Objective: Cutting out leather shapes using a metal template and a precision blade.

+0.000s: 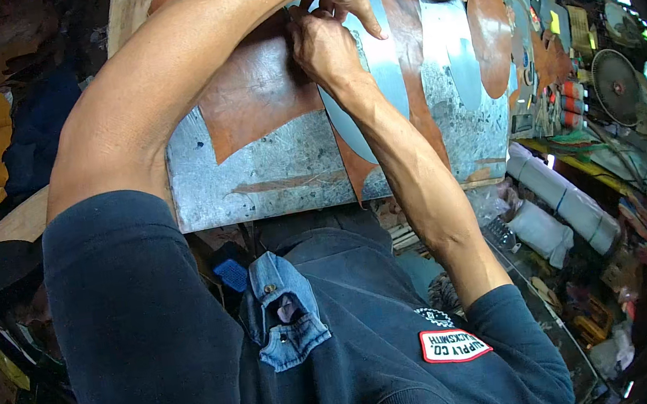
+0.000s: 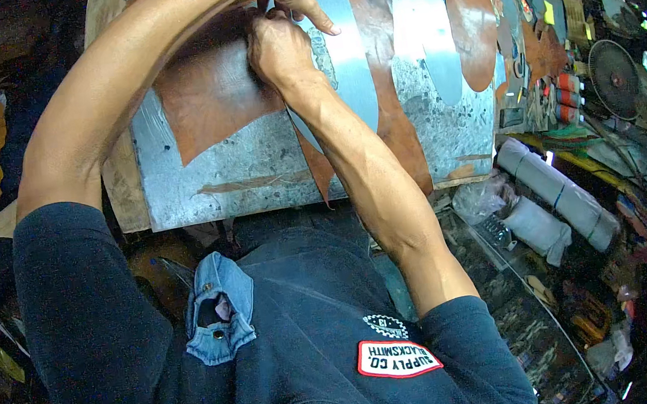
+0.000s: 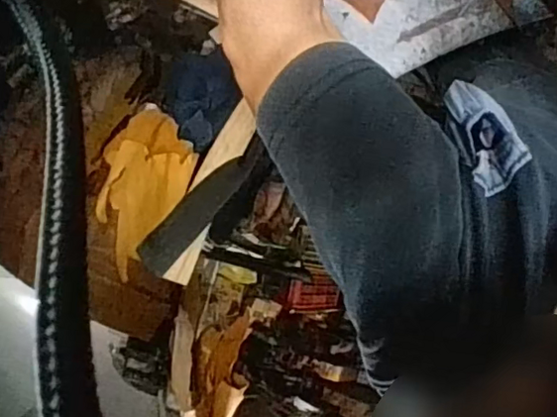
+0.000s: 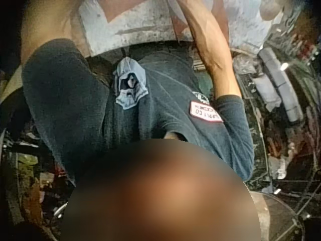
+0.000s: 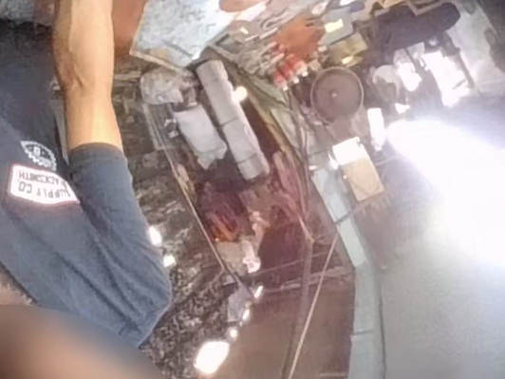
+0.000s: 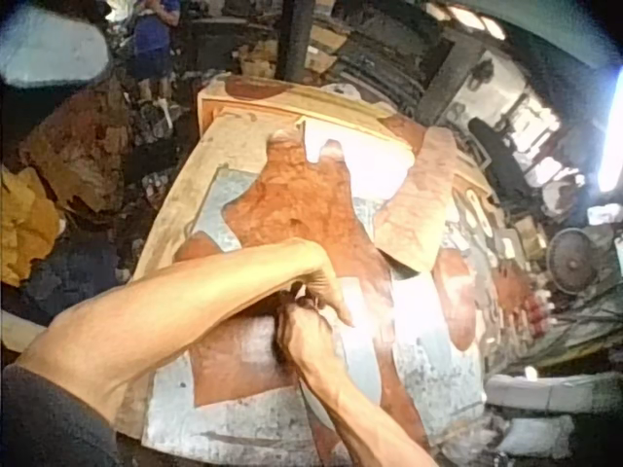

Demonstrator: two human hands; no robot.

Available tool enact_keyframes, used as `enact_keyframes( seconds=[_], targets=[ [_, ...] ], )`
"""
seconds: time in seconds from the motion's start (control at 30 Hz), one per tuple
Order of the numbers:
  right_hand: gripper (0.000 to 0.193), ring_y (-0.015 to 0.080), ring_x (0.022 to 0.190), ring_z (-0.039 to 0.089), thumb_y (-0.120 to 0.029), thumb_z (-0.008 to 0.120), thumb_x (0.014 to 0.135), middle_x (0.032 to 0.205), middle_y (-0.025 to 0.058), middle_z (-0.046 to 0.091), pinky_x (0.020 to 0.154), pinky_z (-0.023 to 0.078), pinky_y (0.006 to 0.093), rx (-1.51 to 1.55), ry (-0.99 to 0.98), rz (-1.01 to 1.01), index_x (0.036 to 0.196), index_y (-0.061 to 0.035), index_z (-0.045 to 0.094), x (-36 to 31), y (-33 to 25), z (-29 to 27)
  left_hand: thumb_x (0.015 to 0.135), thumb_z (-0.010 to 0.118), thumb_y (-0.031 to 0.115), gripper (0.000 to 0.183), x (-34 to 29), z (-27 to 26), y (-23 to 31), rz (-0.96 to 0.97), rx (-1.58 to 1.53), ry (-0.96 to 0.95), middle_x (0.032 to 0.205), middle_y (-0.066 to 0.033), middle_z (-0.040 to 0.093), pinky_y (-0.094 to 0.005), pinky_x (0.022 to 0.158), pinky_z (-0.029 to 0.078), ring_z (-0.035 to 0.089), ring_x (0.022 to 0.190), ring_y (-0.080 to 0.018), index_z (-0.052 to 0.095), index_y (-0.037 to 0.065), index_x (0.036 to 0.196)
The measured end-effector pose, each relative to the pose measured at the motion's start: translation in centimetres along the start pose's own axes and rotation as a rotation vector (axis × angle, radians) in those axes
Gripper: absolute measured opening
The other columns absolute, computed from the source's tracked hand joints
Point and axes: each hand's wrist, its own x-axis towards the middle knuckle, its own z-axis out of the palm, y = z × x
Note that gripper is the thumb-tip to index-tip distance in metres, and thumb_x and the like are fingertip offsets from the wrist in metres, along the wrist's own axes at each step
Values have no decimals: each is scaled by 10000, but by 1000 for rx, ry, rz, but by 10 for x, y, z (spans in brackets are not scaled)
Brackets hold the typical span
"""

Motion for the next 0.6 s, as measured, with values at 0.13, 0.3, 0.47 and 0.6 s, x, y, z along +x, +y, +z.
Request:
enact_keyframes(
  seconds=[0.13, 0.3, 0.47, 0.6],
  targets=[
    [271, 423, 810, 637, -191, 521, 903, 898, 287, 636, 726, 525, 504, 21, -10, 17, 1110, -54, 628, -2, -1, 0, 645, 612, 815, 1083, -5, 1, 0, -16, 2, 9, 1478, -147, 383, -486, 1077, 334, 396, 1317, -328, 434, 75, 1417],
    [272, 424, 798, 637, -180, 516, 901, 877, 264, 648, 736, 523, 502, 14, 23, -4, 1116, -64, 637, -8, 0, 0, 649, 606, 815, 1078, -11, 5, 0, -34, -1, 23, 1481, -149, 378, -485, 1078, 335, 396, 1318, -327, 433, 79, 1418],
    [252, 426, 828, 635, -166, 527, 891, 900, 242, 659, 767, 514, 495, 92, -25, 71, 1071, -51, 663, -18, -1, -6, 654, 601, 816, 1072, -9, 11, 1, -44, -4, 30, 1484, -151, 373, -484, 1079, 335, 395, 1319, -325, 432, 83, 1419],
    [249, 431, 850, 631, -147, 541, 889, 922, 257, 651, 772, 509, 484, 90, -6, 49, 1079, -35, 658, -39, -3, -16, 732, 561, 772, 964, 22, 25, -11, 90, -35, 181, 1475, -165, 387, -464, 1067, 348, 433, 1295, -312, 440, 108, 1419]
  ],
)
